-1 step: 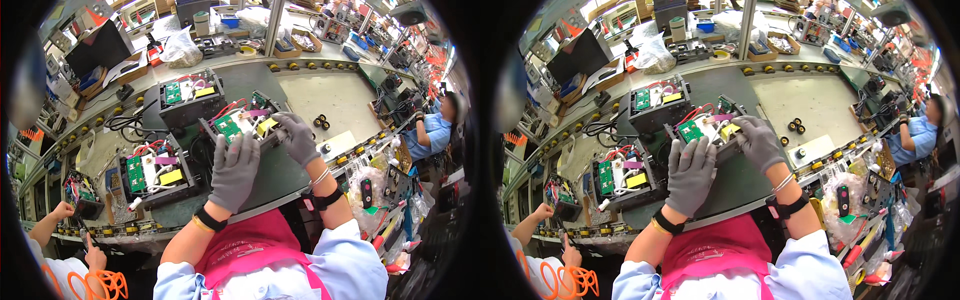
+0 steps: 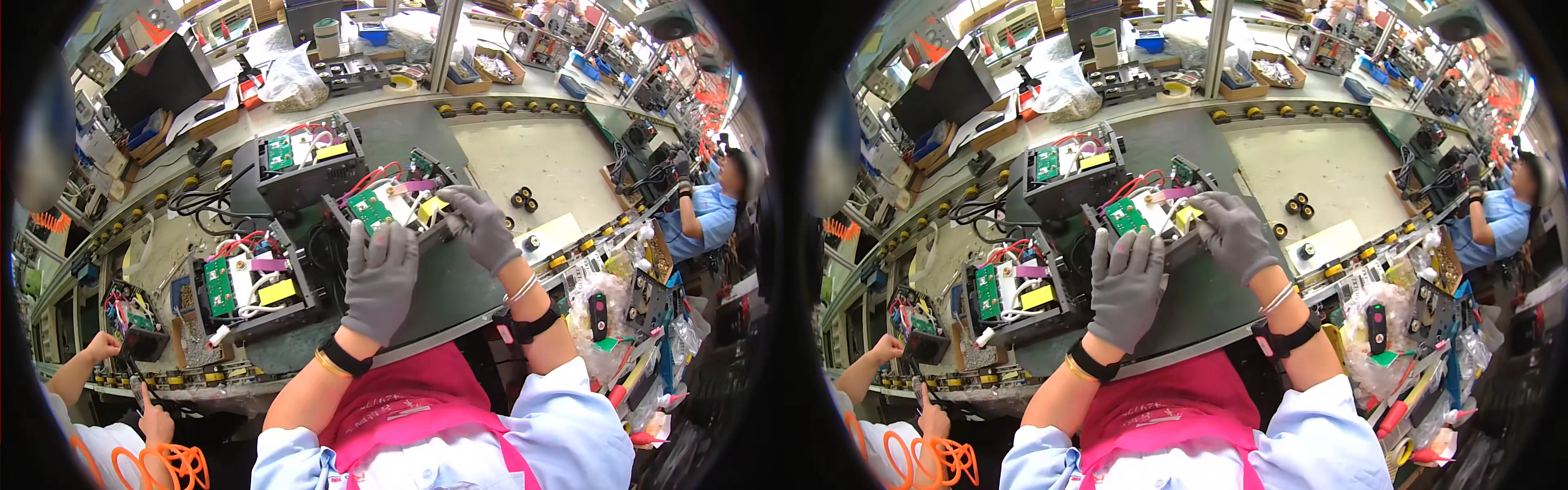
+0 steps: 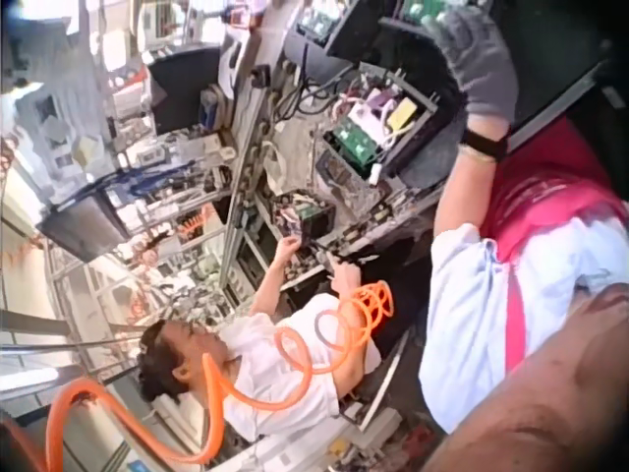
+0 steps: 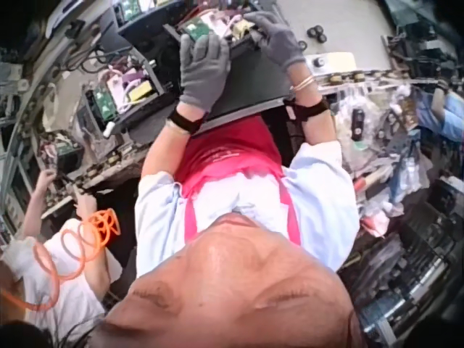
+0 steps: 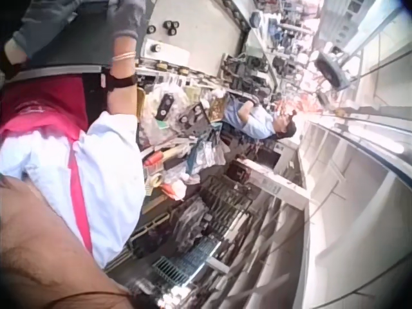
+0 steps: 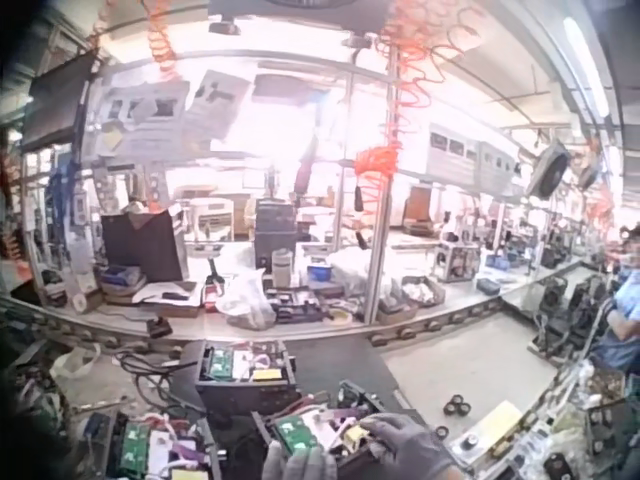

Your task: Assemble internal components and wiring into a power supply unit on a factory assembly line.

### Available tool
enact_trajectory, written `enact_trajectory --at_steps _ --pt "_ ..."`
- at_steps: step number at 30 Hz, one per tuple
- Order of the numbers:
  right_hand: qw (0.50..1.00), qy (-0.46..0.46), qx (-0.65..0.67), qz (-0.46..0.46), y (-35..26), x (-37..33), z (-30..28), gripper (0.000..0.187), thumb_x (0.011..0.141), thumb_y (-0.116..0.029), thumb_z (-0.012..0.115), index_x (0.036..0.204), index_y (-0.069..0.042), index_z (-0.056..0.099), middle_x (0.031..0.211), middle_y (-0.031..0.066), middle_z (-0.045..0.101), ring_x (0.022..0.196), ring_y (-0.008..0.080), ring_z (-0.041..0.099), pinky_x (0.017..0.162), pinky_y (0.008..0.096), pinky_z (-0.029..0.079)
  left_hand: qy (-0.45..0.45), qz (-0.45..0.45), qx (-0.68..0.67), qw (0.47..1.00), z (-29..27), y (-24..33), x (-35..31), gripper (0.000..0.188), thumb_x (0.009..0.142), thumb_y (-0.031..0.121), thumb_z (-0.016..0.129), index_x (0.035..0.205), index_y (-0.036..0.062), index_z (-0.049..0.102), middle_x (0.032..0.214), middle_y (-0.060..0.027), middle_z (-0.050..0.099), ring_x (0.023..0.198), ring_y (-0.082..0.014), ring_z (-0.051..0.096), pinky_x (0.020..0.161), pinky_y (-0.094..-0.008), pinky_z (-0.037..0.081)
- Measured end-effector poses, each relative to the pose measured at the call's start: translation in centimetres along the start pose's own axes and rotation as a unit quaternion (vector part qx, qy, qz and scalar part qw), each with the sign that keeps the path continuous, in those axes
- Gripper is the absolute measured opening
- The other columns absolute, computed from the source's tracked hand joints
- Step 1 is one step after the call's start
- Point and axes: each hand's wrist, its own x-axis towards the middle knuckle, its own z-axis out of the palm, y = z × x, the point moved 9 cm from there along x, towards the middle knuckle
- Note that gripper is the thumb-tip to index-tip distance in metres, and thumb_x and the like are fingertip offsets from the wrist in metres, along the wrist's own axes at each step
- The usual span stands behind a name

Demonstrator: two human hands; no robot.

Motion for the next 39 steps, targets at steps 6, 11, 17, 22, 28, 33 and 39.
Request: enact_trajectory --at_steps 6,11,17,22,28,33,39 --pt "0.986 -0.097 -0.061 -0.118 -0.2 0.3 2.0 0.039 0.080 -0.013 0.074 0.119 -0.010 0.067 0.115 0.0108 0.067 0.107 0.0324 0.063 0.090 0.0404 0.053 -0.012 -0.037 -0.049 0.998 3.4 -0.7 0.0 0.021 0.080 0.015 0.061 0.099 0.0054 0.066 0.090 -0.0065 0.058 0.093 -0.0245 0.058 0.089 -0.0430 0.044" --pt "0.970 -0.212 0.092 -0.078 2.1 3.0 3.2 0.028 0.075 -0.006 0.078 0.102 -0.008 0.072 0.102 0.0097 0.067 0.096 0.0284 0.066 0.081 0.0373 0.056 -0.064 -0.033 -0.057 0.996 4.8 -0.6 0.2 0.017 0.081 0.014 0.062 0.096 0.0078 0.064 0.079 -0.0053 0.058 0.079 -0.0218 0.060 0.072 -0.0367 0.043" --pt "0.953 -0.250 0.000 -0.171 0.7 3.1 4.6 0.024 0.071 -0.013 0.080 0.094 -0.010 0.072 0.089 0.0065 0.065 0.087 0.0278 0.063 0.080 0.0373 0.053 -0.076 -0.039 -0.066 0.994 5.2 -1.1 -0.1 0.015 0.086 0.022 0.064 0.098 0.0122 0.063 0.074 -0.0007 0.056 0.074 -0.0192 0.061 0.071 -0.0369 0.042" --pt "0.943 -0.156 -0.119 -0.268 -2.1 0.0 3.8 0.032 0.071 -0.018 0.077 0.101 -0.010 0.069 0.088 0.0061 0.062 0.088 0.0281 0.060 0.075 0.0397 0.052 -0.074 -0.044 -0.086 0.993 5.3 -1.2 -0.1 0.018 0.087 0.022 0.064 0.101 0.0126 0.063 0.074 -0.0002 0.056 0.074 -0.0190 0.061 0.071 -0.0370 0.042" --pt "0.926 -0.122 -0.172 -0.313 -2.9 -0.3 4.2 0.024 0.072 -0.014 0.073 0.094 -0.008 0.068 0.081 0.0054 0.057 0.083 0.0268 0.059 0.073 0.0381 0.051 -0.080 -0.067 -0.130 0.986 4.4 -1.9 0.9 0.043 0.078 0.020 0.073 0.119 0.0121 0.063 0.092 -0.0039 0.062 0.088 -0.0235 0.062 0.076 -0.0400 0.044" --pt "0.970 -0.199 -0.005 -0.140 0.9 1.1 4.8 0.060 0.065 -0.016 0.081 0.121 -0.012 0.060 0.088 0.0085 0.061 0.091 0.0291 0.060 0.079 0.0430 0.050 -0.131 -0.140 -0.207 0.959 6.1 -2.2 3.2 0.085 0.069 0.020 0.081 0.144 0.0121 0.042 0.111 -0.0094 0.063 0.104 -0.0306 0.058 0.087 -0.0439 0.044" --pt "0.975 -0.004 -0.066 -0.212 0.2 -1.2 2.1 0.092 0.062 -0.019 0.085 0.145 -0.011 0.045 0.134 0.0111 0.056 0.125 0.0286 0.054 0.106 0.0434 0.043 -0.218 -0.212 -0.191 0.933 8.9 -2.1 4.5 0.107 0.065 0.024 0.085 0.152 0.0077 0.025 0.113 -0.0140 0.064 0.108 -0.0340 0.058 0.093 -0.0445 0.045"
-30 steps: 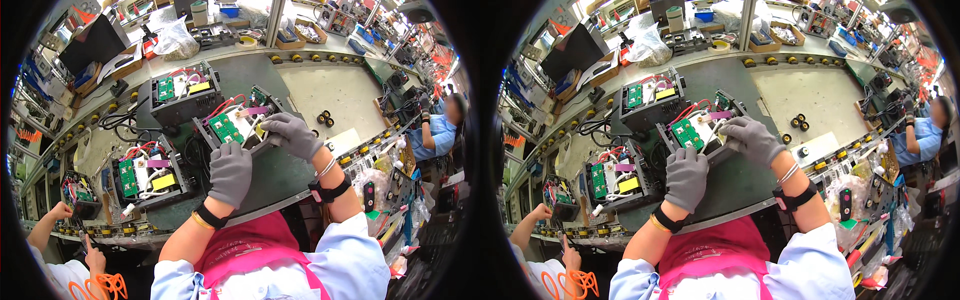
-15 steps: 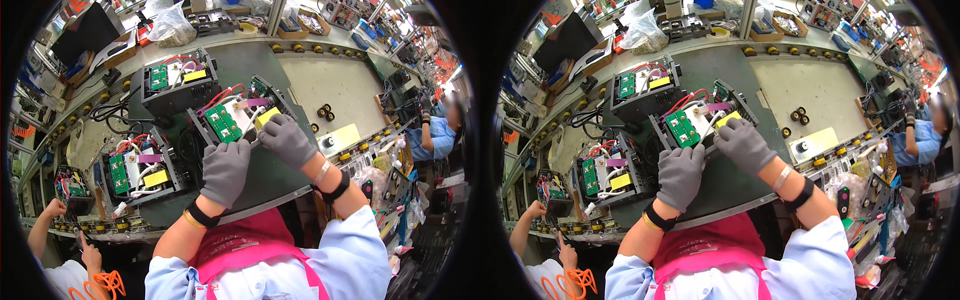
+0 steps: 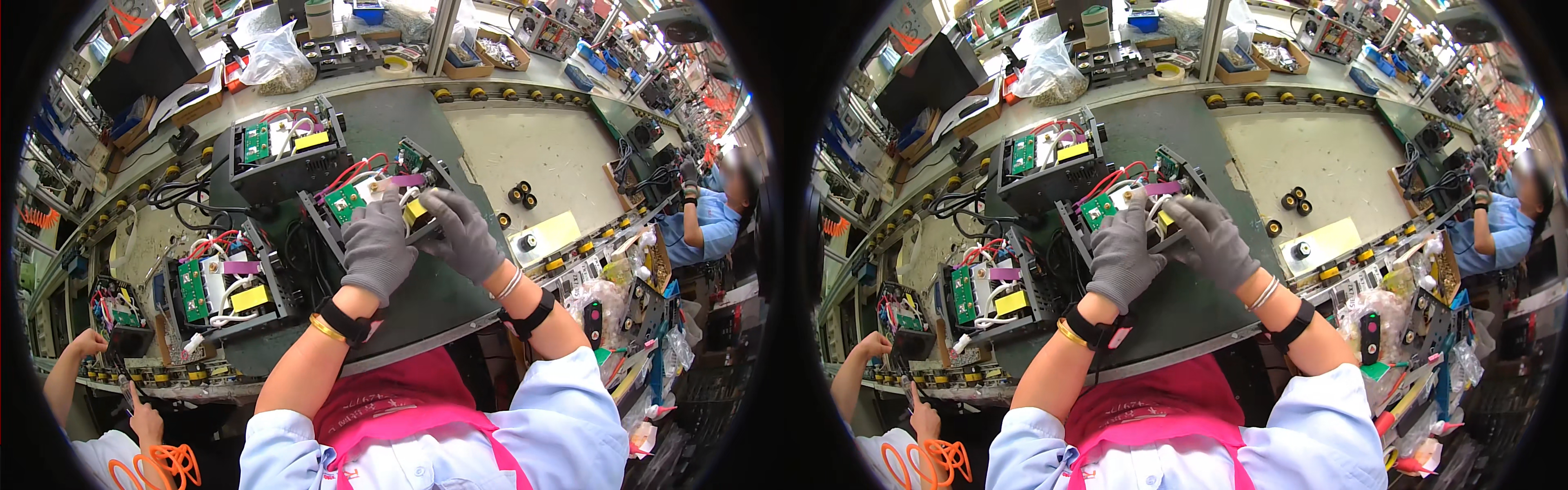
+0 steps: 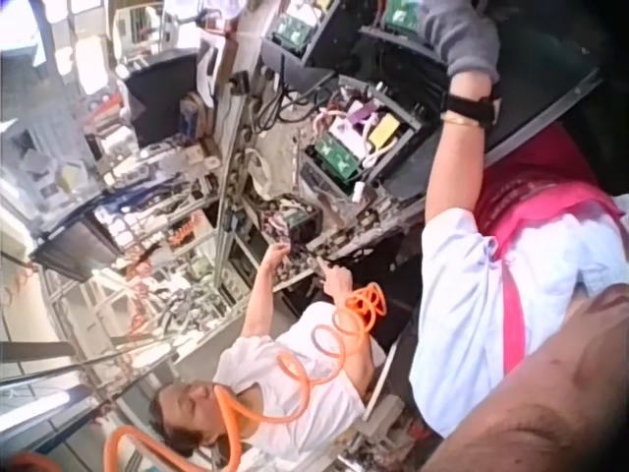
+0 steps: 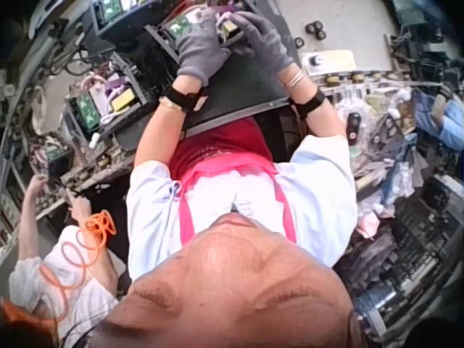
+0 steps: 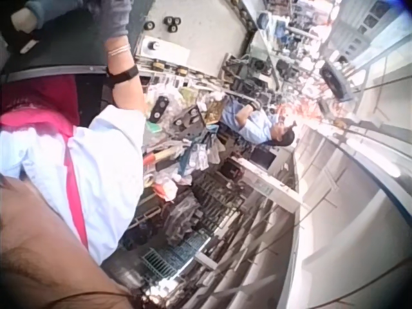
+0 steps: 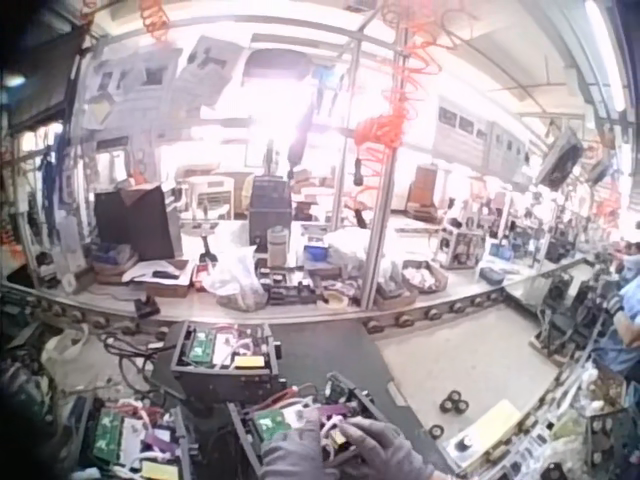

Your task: Assemble internal components and wiring into a power supply unit on a factory assembly line.

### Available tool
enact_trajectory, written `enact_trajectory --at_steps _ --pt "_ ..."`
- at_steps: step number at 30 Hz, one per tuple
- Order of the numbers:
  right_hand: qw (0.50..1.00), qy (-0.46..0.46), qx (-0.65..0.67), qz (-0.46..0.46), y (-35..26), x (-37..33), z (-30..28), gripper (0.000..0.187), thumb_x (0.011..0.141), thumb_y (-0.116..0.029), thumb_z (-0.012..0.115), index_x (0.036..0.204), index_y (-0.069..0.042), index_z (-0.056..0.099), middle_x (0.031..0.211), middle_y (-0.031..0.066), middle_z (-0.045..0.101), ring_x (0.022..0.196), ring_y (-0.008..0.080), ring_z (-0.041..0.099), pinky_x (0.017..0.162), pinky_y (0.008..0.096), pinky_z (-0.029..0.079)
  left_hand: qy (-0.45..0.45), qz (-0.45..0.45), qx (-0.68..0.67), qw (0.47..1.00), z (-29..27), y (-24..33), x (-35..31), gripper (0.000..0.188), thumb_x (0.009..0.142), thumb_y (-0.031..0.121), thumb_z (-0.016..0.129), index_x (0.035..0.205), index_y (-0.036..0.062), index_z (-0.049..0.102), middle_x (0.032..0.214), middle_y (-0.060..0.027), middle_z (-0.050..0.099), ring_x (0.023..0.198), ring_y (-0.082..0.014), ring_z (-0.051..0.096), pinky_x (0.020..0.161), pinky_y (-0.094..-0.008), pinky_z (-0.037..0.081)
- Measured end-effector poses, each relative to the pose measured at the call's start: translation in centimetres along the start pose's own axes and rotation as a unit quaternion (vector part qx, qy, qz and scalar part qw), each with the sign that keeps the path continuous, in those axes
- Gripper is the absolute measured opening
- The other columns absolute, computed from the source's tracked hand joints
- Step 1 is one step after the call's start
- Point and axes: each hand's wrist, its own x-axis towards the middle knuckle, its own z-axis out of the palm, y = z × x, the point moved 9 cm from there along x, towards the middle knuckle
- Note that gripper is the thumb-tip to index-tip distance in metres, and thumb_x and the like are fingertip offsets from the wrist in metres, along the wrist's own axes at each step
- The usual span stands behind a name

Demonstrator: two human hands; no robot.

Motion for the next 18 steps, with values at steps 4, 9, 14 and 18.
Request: enact_trajectory --at_steps 4,9,14,18 --pt "0.984 -0.141 -0.093 0.060 1.6 -0.1 2.3 0.093 0.068 -0.025 0.081 0.148 -0.007 0.039 0.152 0.0129 0.043 0.142 0.0273 0.040 0.121 0.0449 0.024 -0.034 -0.003 0.025 0.999 -0.3 -0.1 0.9 0.081 0.063 0.032 0.085 0.130 0.0046 0.050 0.104 -0.0144 0.067 0.096 -0.0323 0.065 0.084 -0.0437 0.050" --pt "0.961 -0.220 -0.163 0.029 1.5 0.7 3.9 0.090 0.071 -0.023 0.078 0.150 -0.006 0.037 0.151 0.0136 0.045 0.140 0.0277 0.042 0.118 0.0436 0.028 -0.069 0.016 0.028 0.997 -0.5 0.1 1.7 0.044 0.062 0.036 0.084 0.088 0.0047 0.067 0.084 -0.0141 0.070 0.078 -0.0313 0.070 0.069 -0.0420 0.054" --pt "0.950 -0.264 -0.161 0.034 1.8 0.8 4.3 0.083 0.075 -0.023 0.077 0.147 -0.006 0.041 0.149 0.0130 0.047 0.137 0.0299 0.045 0.113 0.0410 0.036 -0.047 0.054 0.032 0.997 -0.1 0.4 2.0 0.047 0.058 0.039 0.083 0.085 0.0047 0.067 0.078 -0.0155 0.069 0.074 -0.0339 0.069 0.069 -0.0434 0.054" --pt "0.948 -0.269 -0.168 0.031 1.8 1.2 4.2 0.081 0.075 -0.025 0.077 0.147 -0.007 0.043 0.149 0.0115 0.048 0.135 0.0303 0.047 0.109 0.0409 0.040 -0.009 0.115 0.061 0.991 -0.1 1.1 1.5 0.042 0.062 0.040 0.081 0.084 0.0062 0.067 0.076 -0.0141 0.068 0.077 -0.0326 0.068 0.068 -0.0433 0.052"
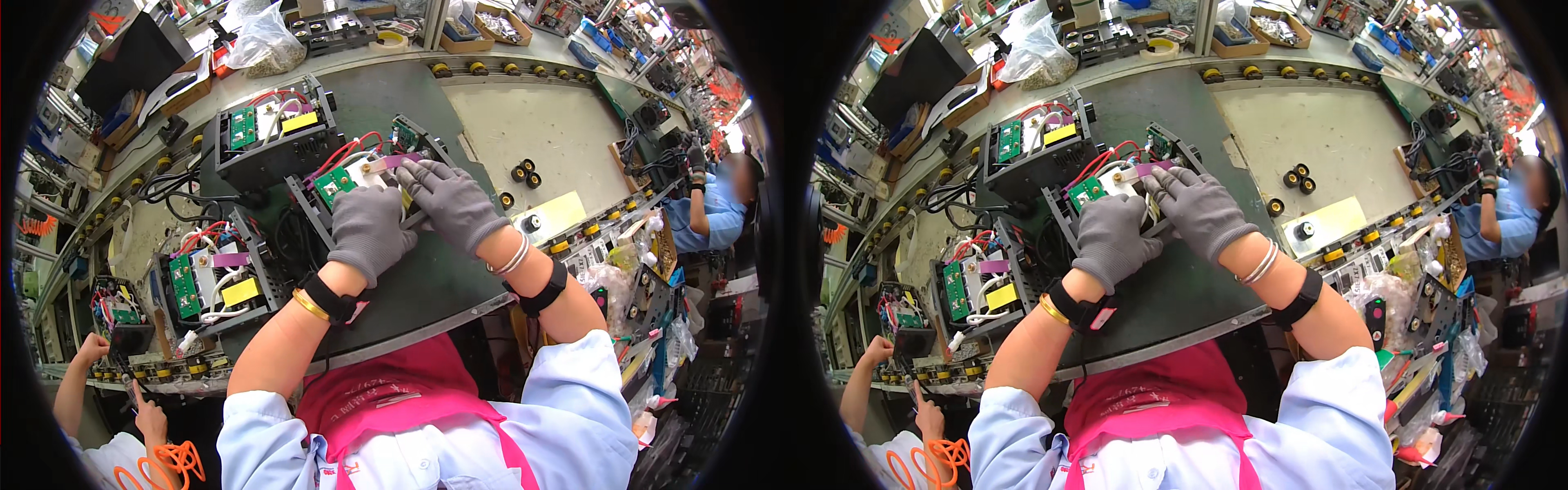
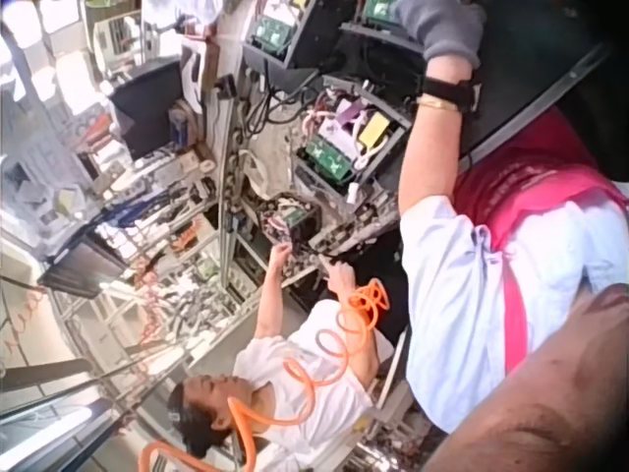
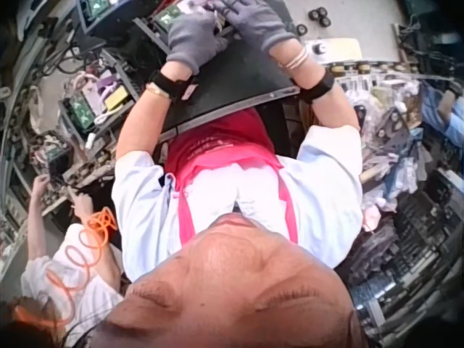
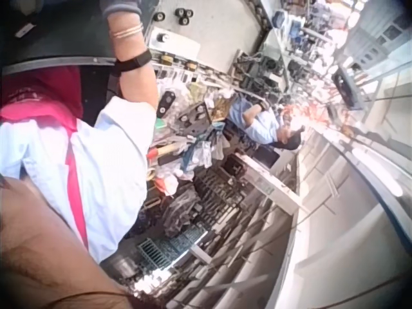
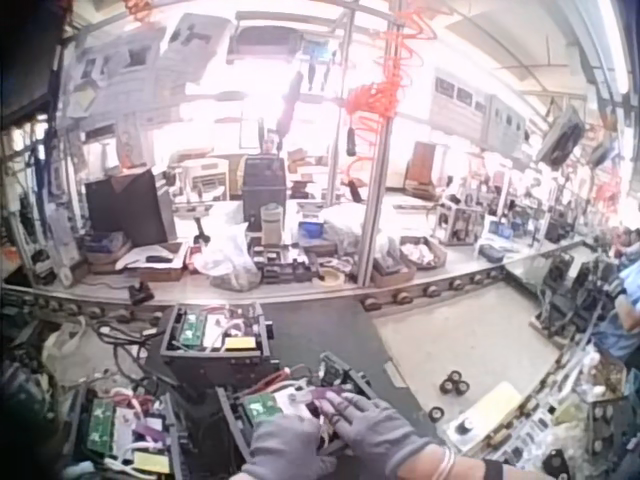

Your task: Assemble internal components and wiring into a power supply unit on a factory assembly line.

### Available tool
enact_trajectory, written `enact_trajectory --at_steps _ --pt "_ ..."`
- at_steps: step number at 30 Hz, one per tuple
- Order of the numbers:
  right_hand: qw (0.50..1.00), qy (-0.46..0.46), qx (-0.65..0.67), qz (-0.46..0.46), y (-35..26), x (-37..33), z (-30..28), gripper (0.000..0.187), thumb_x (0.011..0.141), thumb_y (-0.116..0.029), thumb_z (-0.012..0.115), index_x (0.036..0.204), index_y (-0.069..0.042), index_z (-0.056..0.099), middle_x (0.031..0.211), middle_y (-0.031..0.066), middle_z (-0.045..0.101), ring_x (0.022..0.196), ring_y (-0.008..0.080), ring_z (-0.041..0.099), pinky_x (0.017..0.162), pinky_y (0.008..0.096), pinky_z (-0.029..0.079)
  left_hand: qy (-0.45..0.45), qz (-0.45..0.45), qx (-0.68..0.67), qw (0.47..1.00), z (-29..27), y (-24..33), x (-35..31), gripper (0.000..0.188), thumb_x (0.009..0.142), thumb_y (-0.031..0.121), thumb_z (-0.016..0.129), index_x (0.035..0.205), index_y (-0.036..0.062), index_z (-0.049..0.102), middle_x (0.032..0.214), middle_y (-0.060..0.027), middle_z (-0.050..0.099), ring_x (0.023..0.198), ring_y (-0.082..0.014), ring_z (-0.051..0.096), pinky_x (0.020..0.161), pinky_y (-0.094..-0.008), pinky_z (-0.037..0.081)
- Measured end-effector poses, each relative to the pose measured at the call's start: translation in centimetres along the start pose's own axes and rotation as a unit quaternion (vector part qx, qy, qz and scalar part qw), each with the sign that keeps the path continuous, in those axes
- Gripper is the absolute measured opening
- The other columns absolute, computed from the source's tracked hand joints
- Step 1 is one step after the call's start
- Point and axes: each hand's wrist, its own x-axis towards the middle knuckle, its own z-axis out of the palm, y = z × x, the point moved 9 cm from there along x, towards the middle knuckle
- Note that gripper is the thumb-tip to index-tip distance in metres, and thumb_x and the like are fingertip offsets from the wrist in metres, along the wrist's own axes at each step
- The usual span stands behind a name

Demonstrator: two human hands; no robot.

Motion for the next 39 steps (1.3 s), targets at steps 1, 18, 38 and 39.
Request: enact_trajectory --at_steps 1,18,38,39 --pt "1.000 -0.015 0.001 0.005 0.1 0.1 0.3 0.081 0.075 -0.025 0.077 0.147 -0.007 0.043 0.149 0.0112 0.048 0.134 0.0303 0.047 0.109 0.0409 0.040 0.011 0.018 0.007 1.000 -0.1 0.3 -0.1 0.041 0.063 0.039 0.081 0.083 0.0064 0.067 0.076 -0.0138 0.068 0.077 -0.0325 0.068 0.068 -0.0433 0.052" --pt "0.999 0.014 0.037 0.023 0.1 -0.6 -0.1 0.090 0.068 -0.018 0.081 0.147 -0.004 0.039 0.150 0.0164 0.043 0.139 0.0317 0.041 0.118 0.0400 0.030 0.206 0.092 -0.033 0.974 -3.5 1.6 -7.6 0.036 0.079 0.029 0.073 0.106 0.0066 0.066 0.100 -0.0092 0.067 0.096 -0.0281 0.064 0.084 -0.0437 0.046" --pt "0.961 0.154 0.189 -0.131 -26.4 5.6 -3.3 0.058 0.067 -0.019 0.077 0.122 -0.007 0.064 0.113 0.0072 0.060 0.104 0.0257 0.059 0.089 0.0428 0.044 0.255 -0.067 0.137 0.955 -9.3 -14.8 -26.5 0.037 0.082 0.022 0.071 0.115 0.0097 0.061 0.098 -0.0073 0.066 0.092 -0.0281 0.063 0.087 -0.0447 0.048" --pt "0.960 0.167 0.185 -0.128 -26.5 5.6 -3.2 0.057 0.067 -0.019 0.077 0.120 -0.007 0.064 0.110 0.0067 0.060 0.102 0.0254 0.059 0.089 0.0426 0.044 0.261 -0.054 0.137 0.954 -9.1 -14.9 -26.5 0.037 0.083 0.021 0.070 0.117 0.0100 0.060 0.099 -0.0068 0.066 0.093 -0.0271 0.063 0.089 -0.0448 0.048"
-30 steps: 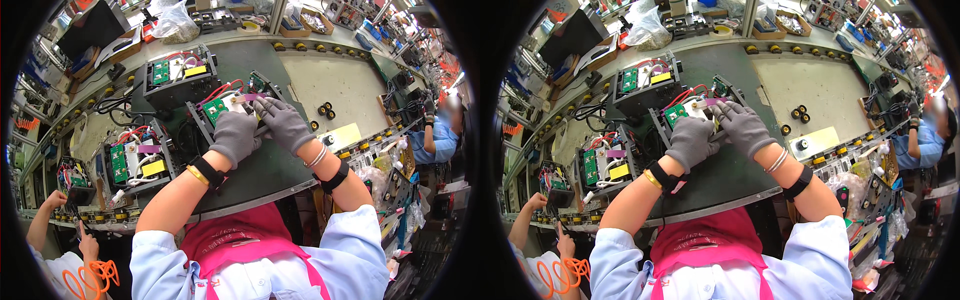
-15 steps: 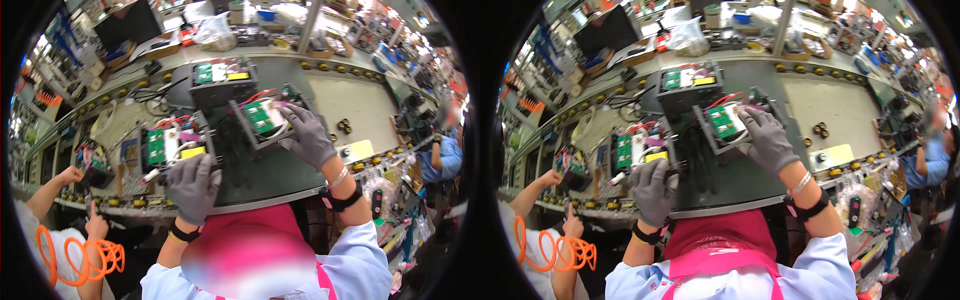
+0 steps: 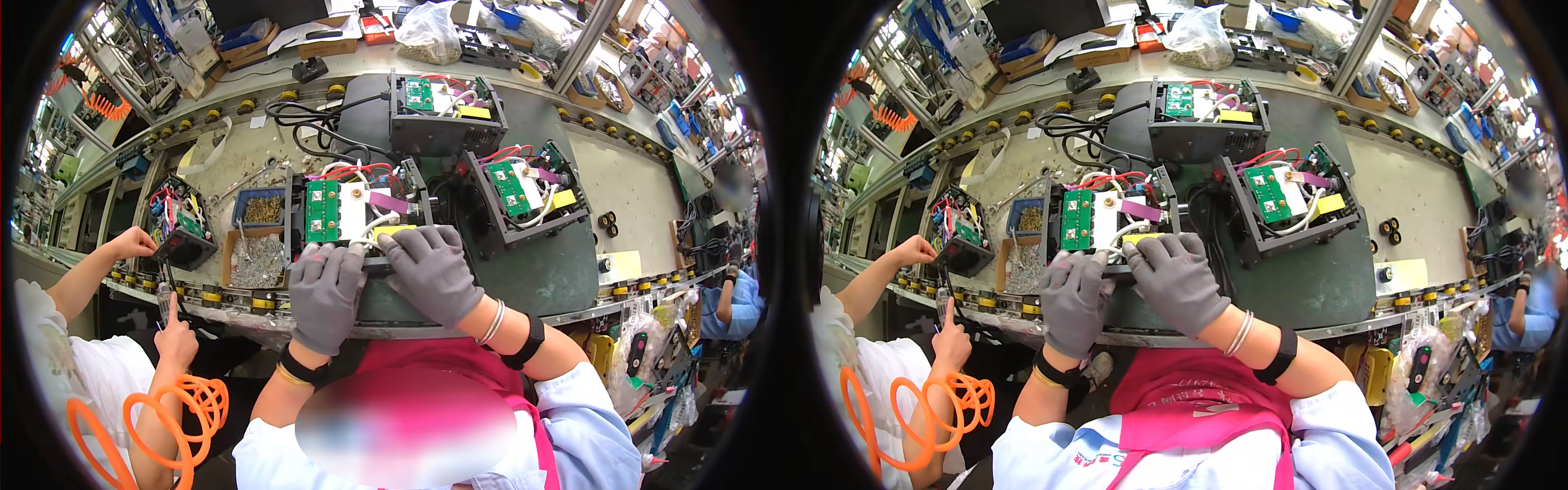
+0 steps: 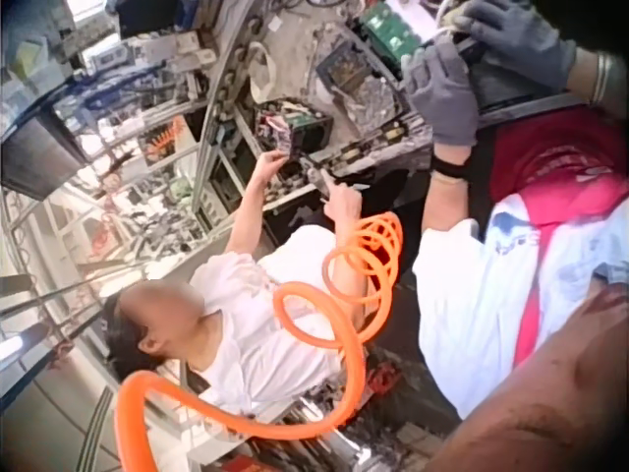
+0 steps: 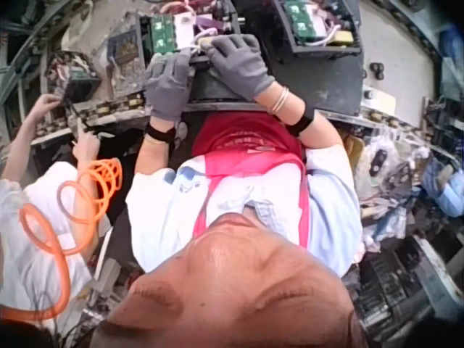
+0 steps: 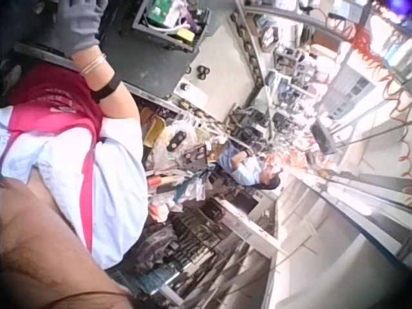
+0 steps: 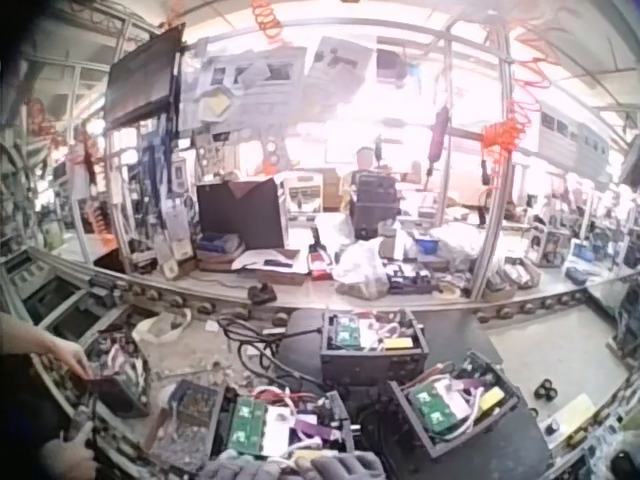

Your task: Assemble internal components and wiring into a power supply unit on a factory assembly line.

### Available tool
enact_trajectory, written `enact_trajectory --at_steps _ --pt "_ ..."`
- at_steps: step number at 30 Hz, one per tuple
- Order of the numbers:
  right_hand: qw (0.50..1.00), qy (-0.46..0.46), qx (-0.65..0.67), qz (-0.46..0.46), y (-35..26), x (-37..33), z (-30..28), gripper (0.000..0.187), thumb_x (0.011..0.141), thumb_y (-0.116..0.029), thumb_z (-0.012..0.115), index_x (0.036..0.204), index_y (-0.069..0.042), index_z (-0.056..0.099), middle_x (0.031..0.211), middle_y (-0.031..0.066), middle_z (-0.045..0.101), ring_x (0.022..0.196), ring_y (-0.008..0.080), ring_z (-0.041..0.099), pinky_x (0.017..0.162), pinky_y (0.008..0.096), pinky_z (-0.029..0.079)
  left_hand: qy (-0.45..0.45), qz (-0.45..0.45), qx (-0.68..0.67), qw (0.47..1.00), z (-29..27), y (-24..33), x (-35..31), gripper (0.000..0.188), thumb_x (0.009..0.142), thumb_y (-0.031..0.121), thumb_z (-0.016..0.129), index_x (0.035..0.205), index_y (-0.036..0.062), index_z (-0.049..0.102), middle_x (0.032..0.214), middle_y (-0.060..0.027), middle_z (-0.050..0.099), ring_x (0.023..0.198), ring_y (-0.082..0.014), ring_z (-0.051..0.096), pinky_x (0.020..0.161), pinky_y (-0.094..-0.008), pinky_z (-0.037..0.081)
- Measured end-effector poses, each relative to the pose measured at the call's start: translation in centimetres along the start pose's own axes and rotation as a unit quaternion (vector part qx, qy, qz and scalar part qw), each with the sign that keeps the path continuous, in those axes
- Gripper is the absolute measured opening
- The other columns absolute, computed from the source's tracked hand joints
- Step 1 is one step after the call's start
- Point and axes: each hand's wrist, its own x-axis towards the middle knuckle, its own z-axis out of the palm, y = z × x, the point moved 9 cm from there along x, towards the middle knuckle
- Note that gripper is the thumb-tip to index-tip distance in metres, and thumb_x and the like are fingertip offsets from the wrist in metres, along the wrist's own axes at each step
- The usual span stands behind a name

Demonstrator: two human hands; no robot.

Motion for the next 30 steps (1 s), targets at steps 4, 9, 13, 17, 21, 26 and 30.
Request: enact_trajectory --at_steps 4,9,13,17,21,26,30 --pt "0.999 0.037 -0.013 -0.012 -0.2 0.0 0.2 0.050 0.067 -0.020 0.078 0.115 -0.008 0.068 0.095 0.0034 0.058 0.091 0.0244 0.059 0.085 0.0413 0.046 0.009 -0.012 -0.143 0.990 1.2 -1.8 -0.2 0.046 0.081 0.019 0.073 0.123 0.0092 0.058 0.092 -0.0082 0.067 0.084 -0.0279 0.064 0.084 -0.0438 0.050" --pt "0.999 0.011 -0.001 -0.032 -0.8 1.1 1.0 0.027 0.079 -0.017 0.066 0.103 -0.005 0.069 0.089 0.0035 0.059 0.090 0.0236 0.060 0.083 0.0416 0.046 0.021 -0.024 -0.135 0.990 1.3 -2.4 -0.6 0.046 0.079 0.021 0.078 0.120 0.0101 0.060 0.092 -0.0089 0.064 0.080 -0.0274 0.064 0.066 -0.0403 0.050" --pt "0.995 -0.069 -0.031 -0.061 -1.8 2.0 2.5 0.014 0.081 -0.015 0.062 0.087 -0.004 0.068 0.089 0.0059 0.060 0.090 0.0254 0.060 0.082 0.0416 0.047 0.035 0.001 -0.151 0.988 1.0 -1.7 0.0 0.037 0.073 0.017 0.079 0.108 0.0122 0.066 0.085 -0.0056 0.060 0.077 -0.0263 0.062 0.067 -0.0390 0.048" --pt "0.996 -0.067 -0.011 -0.060 -1.5 2.4 2.4 0.013 0.081 -0.016 0.061 0.084 -0.005 0.067 0.088 0.0067 0.059 0.092 0.0261 0.061 0.083 0.0421 0.047 -0.056 -0.035 -0.142 0.988 2.3 -2.0 0.5 0.028 0.072 0.017 0.079 0.098 0.0120 0.067 0.085 -0.0041 0.060 0.076 -0.0265 0.061 0.068 -0.0398 0.046" --pt "0.996 -0.082 -0.018 -0.042 -0.9 1.6 2.6 0.028 0.076 -0.018 0.070 0.102 -0.010 0.068 0.094 0.0054 0.059 0.096 0.0251 0.060 0.088 0.0424 0.047 -0.106 -0.031 -0.152 0.982 2.8 -2.1 0.7 0.029 0.073 0.020 0.079 0.098 0.0119 0.067 0.085 -0.0036 0.061 0.077 -0.0272 0.061 0.068 -0.0410 0.045" --pt "0.999 -0.016 -0.023 0.022 0.9 0.3 1.1 0.069 0.075 -0.022 0.076 0.136 -0.003 0.052 0.129 0.0152 0.060 0.120 0.0293 0.058 0.108 0.0449 0.040 -0.072 -0.111 -0.199 0.971 2.6 -2.8 1.2 0.043 0.074 0.025 0.078 0.112 0.0112 0.064 0.087 -0.0064 0.059 0.084 -0.0285 0.059 0.073 -0.0428 0.043" --pt "0.996 -0.055 -0.062 0.011 0.7 -0.2 2.2 0.062 0.082 -0.020 0.065 0.139 -0.002 0.049 0.139 0.0178 0.054 0.131 0.0295 0.052 0.115 0.0460 0.034 -0.145 -0.141 -0.138 0.970 3.9 -2.7 1.7 0.056 0.061 0.021 0.086 0.111 0.0078 0.064 0.089 -0.0088 0.063 0.087 -0.0304 0.061 0.076 -0.0428 0.045"
